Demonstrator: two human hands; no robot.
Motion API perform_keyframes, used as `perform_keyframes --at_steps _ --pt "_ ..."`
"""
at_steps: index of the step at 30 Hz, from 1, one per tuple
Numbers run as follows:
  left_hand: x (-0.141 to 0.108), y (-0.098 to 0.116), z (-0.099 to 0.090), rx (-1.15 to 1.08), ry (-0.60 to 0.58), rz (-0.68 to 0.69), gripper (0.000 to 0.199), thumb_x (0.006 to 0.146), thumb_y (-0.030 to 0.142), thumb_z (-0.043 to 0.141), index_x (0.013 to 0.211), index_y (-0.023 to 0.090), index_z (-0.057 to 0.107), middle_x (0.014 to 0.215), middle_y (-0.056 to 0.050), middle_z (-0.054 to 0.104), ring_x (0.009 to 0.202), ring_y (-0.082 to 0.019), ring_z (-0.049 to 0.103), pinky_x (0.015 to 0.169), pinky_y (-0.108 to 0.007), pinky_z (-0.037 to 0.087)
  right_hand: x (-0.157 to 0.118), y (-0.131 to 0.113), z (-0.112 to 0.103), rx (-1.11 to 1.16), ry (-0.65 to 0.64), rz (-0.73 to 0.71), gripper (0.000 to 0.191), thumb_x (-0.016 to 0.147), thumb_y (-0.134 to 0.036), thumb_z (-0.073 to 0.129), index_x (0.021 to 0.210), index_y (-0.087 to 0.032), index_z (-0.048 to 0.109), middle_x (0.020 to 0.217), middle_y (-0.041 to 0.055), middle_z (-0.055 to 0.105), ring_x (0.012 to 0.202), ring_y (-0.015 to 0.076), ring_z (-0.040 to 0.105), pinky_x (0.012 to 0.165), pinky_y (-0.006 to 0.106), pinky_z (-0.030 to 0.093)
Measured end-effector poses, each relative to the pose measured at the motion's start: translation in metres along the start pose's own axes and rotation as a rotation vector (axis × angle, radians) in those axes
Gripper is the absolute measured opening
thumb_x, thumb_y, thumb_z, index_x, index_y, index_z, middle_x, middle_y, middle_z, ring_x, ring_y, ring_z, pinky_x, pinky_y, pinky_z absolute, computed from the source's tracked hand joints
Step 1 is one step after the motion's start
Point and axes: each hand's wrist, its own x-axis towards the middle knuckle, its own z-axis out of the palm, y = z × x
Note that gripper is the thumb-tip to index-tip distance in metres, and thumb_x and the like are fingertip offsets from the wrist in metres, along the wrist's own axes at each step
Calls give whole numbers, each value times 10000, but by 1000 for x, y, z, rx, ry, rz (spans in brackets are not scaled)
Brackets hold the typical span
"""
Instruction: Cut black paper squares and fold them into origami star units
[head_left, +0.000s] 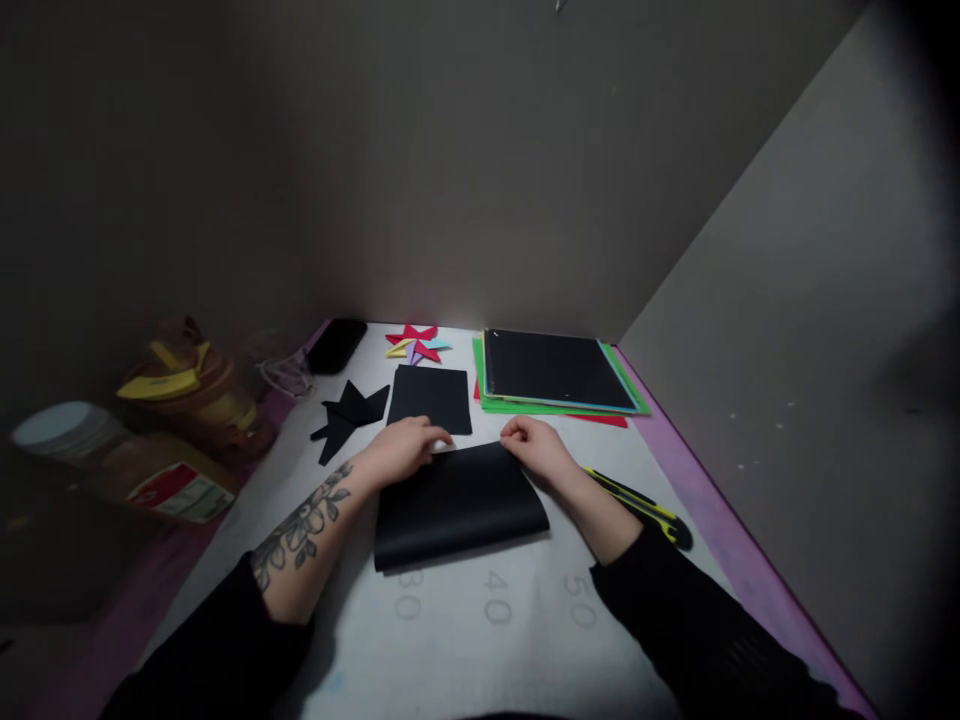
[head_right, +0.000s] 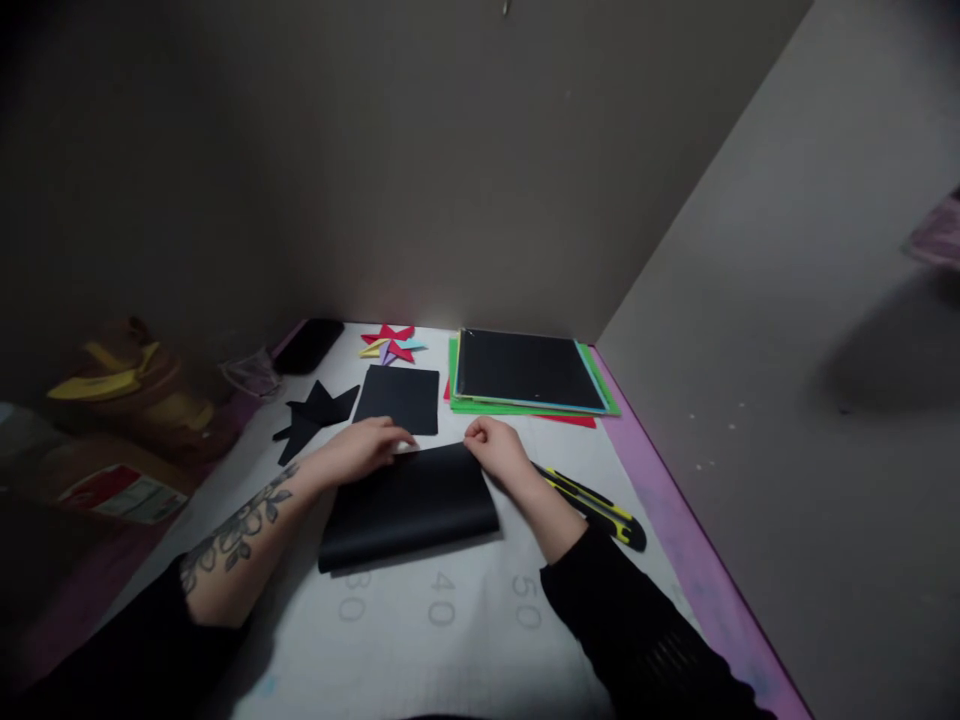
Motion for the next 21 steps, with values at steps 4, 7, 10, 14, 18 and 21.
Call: perform_keyframes --at_steps 4,7,10,14,18,21 --pt "2 11 -4 14 -147 68 303 919 301 395 1054 261 664 913 -20 616 856 -165 583 723 -219 410 -18 -29 -18 -218 10 -171 228 782 -224 499 917 -169 673 916 74 693 879 211 619 815 330 454" --pt "6 17 -11 126 -232 54 327 900 287 424 1163 300 619 945 -31 620 823 -178 600 677 -231 416 -38 -62 -16 -370 -253 -438 319 856 -303 478 1088 -177 657 1182 95 635 1159 244 522 1008 372 362" --pt "11 18 -13 227 -296 125 482 812 184 502 1256 368 546 999 -40 617 838 -190 616 673 -241 427 -55 -84 3 -541 -452 -419 481 888 -414 453 1239 -107 572 1365 162 487 1297 306 394 1068 429 293" --pt "15 15 -10 229 -321 97 535 798 204 496 1303 380 498 1036 -53 622 881 -201 625 666 -241 439 -86 -83 26 -589 -501 -285 710 897 -502 390 1401 -4 342 1492 222 222 1395 349 159 1108 460 214" --pt "15 20 -9 228 -307 58 459 860 313 441 1308 394 491 1079 -65 642 907 -221 633 689 -265 446 -136 -61 27 -524 -603 -358 784 862 -537 445 1439 -39 260 1516 180 143 1416 312 61 1141 461 126" --pt "15 28 -12 250 -335 26 473 830 374 513 1302 409 493 1095 -54 664 939 -237 630 713 -278 452 -165 -50 22 -515 -604 -369 764 862 -521 457 1446 -74 255 1520 154 150 1419 290 75 1145 467 109"
